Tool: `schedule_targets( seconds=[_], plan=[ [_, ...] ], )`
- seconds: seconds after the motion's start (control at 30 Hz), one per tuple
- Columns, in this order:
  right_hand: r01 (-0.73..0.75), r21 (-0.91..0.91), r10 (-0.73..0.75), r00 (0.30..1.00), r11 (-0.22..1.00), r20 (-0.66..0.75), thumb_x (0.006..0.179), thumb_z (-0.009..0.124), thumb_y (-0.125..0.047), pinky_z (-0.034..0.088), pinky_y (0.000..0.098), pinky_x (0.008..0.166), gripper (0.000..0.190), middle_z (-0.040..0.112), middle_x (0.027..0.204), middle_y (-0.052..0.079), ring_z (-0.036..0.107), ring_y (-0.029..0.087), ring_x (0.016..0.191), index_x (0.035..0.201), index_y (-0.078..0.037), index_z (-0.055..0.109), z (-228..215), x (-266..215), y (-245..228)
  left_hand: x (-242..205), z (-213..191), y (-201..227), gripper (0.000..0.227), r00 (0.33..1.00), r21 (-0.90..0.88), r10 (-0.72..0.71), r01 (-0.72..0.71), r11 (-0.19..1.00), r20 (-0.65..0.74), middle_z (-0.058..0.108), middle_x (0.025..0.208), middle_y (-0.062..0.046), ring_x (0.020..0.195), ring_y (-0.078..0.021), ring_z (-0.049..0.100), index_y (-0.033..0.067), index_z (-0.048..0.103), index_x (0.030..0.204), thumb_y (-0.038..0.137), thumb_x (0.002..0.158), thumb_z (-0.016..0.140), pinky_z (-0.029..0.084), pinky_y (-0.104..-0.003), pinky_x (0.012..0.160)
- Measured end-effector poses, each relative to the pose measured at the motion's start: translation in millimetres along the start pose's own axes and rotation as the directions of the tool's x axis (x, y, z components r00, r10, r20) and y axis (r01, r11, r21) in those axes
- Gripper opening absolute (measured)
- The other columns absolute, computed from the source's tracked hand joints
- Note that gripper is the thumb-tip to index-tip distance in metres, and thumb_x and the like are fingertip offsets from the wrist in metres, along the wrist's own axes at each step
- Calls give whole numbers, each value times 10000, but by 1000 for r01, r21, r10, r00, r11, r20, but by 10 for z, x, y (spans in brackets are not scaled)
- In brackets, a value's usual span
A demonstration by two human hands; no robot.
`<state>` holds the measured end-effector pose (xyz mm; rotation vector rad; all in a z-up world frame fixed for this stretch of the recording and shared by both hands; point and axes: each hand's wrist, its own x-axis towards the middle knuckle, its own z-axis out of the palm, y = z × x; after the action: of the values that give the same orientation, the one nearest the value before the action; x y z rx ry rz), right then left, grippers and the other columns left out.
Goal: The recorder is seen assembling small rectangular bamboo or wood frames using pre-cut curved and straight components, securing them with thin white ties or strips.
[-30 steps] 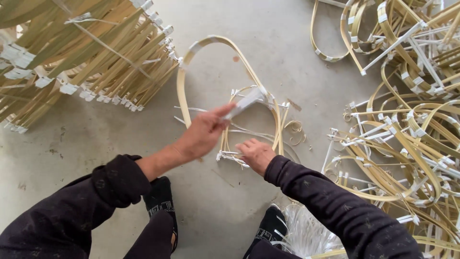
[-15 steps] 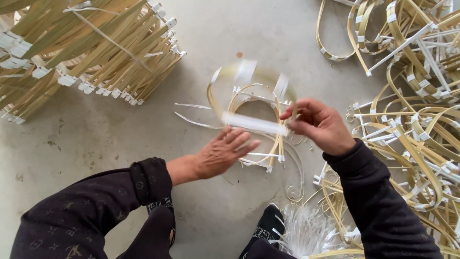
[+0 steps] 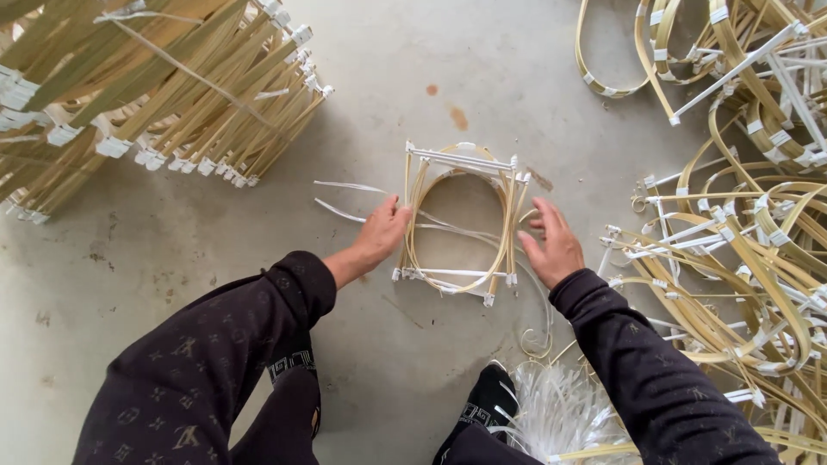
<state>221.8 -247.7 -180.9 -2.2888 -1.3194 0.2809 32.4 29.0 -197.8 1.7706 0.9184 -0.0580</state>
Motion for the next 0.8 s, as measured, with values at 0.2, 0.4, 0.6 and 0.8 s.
schedule_targets(
  seconds=[0.2,0.4,0.6,0.8],
  plan=[
    [-473,648,342,881,596,328,1055,641,-281,465,340,1057,586,551,1404,219,575,217,1258,1497,37,422,625,-307,408,5,276,84,527,999,-103,9,-5,995,39,698,1149,-181,1085,-373,666,137,458,1421,238,909,528,491,-457,936],
    [-416,600,299,909,683,290,981,642,-316,492,364,994,666,646,1293,148,622,242,1180,1514,-5,388,460,-499,-287,-128,129,196,599,989,57,-65,58,997,134,710,1135,-214,1083,-397,672,211,423,1493,177,897,479,488,-487,955],
    [-467,171,421,873,868,248,921,673,-417,497,421,967,749,652,1218,207,624,330,1066,1534,-79,405,434,-580,-296,35,293,-201,612,979,305,205,-200,931,15,587,1210,-241,1109,-442,598,157,463,1451,54,862,596,503,-510,939],
    [-397,157,351,900,904,259,941,680,-408,478,450,983,706,558,1301,208,584,337,1107,1476,-27,422,53,-599,-124,-4,225,-146,630,970,292,242,-241,926,33,591,1188,-213,1081,-429,607,151,495,1457,1,847,549,508,-507,919]
  ],
)
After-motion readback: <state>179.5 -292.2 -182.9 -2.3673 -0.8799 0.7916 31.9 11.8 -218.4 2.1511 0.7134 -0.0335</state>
